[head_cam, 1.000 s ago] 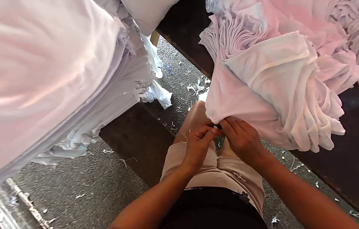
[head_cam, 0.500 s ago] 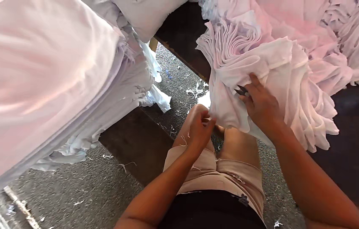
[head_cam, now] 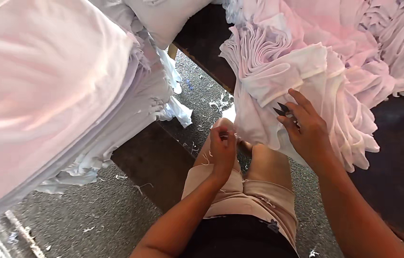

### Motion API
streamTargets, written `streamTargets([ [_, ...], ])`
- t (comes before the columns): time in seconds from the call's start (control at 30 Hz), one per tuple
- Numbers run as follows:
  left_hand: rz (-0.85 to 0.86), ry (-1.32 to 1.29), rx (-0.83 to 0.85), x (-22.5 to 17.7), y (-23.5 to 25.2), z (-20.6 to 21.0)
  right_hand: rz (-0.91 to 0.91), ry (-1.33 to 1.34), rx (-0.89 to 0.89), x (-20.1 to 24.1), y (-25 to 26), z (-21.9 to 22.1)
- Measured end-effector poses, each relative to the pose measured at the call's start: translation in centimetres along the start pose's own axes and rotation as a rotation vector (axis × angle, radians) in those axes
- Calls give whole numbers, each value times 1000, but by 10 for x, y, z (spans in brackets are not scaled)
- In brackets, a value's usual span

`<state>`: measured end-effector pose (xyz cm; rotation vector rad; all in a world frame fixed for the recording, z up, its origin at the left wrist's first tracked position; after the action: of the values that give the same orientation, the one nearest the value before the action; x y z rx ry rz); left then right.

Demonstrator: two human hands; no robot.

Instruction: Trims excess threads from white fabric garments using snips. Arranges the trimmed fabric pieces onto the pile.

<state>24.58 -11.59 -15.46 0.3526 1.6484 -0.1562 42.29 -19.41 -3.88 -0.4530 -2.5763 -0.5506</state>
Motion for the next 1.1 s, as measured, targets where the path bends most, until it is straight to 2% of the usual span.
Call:
streamTargets([
  [0.1,73,33,148,-6,1,12,-9,8,-13,0,-4,-1],
  [0.2,-120,-53,272,-15,15,21,-17,18,-14,2,-6,-4],
  [0.3,-360,-252,364,-20,19,21,-17,27,-13,3,-9,-5],
  [0.37,-457,-439,357,-18,16,15,-32,40,8,4,-13,-3],
  [0.43,-489,-549,272,-17,12,3,-47,49,48,5,-19,4],
  [0.53,-418,-413,182,-21,10,-18,-77,33,122,10,-29,20],
  [0.63,-273,-157,234,-25,7,-34,-137,11,173,15,-37,37],
  [0.7,-239,-82,288,-26,3,-40,-183,-35,175,22,-41,45],
  [0.87,-147,-22,281,-31,-4,-50,-306,-218,58,37,-48,56],
  [1.0,-32,-27,272,-31,-12,-56,-345,-258,19,49,-49,61],
  [1.1,-30,-86,273,-31,-13,-56,-363,-266,-7,55,-50,65],
])
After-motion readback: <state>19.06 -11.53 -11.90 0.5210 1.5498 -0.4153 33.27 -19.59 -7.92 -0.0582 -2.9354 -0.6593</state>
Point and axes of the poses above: each hand's wrist, its own y-axis towards the middle knuckle, its own z-axis out of the palm, x = y × z, the point moved 4 cm from there along y, towards the middle knuckle, and after that the axes turned 9 degrees about z, right-handed, at the moved point
